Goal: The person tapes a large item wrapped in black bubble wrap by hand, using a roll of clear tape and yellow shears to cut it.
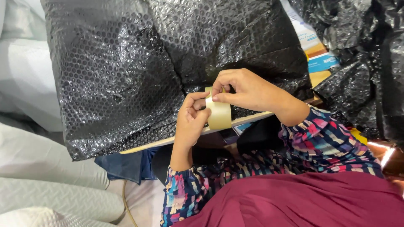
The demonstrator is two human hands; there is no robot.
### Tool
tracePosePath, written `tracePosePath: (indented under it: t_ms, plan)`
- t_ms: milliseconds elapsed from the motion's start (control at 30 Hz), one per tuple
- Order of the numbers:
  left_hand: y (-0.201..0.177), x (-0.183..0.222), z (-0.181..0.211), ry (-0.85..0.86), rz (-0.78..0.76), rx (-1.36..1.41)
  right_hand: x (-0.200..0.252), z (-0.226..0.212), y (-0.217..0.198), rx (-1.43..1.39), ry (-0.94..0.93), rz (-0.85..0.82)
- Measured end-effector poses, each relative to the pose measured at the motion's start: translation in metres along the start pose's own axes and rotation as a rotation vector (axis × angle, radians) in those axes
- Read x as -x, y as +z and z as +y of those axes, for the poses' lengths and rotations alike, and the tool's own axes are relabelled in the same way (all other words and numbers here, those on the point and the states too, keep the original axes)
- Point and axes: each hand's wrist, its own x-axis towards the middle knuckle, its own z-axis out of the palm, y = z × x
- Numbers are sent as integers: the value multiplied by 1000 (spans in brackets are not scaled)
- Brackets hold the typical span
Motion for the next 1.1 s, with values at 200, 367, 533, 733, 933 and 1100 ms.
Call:
tracePosePath:
  t_ms: [200, 367, 533, 733, 933, 1100]
  plan:
    - [3, 6, 9, -38, -26, 74, -2, -5, 7, -4, 12, -21]
    - [1, 6, 3, -37, -39, 95, 1, -4, 8, -49, -24, -31]
    - [2, 4, -5, -17, 2, 60, 3, -2, 10, -63, -35, -28]
    - [-4, 8, -18, -29, -9, 85, 4, 0, 10, -72, -66, -16]
    - [9, 17, 5, -18, -80, 138, 8, -1, 9, -63, -76, -9]
    - [10, 25, 6, 6, -167, 145, 11, -11, 6, 125, -170, 12]
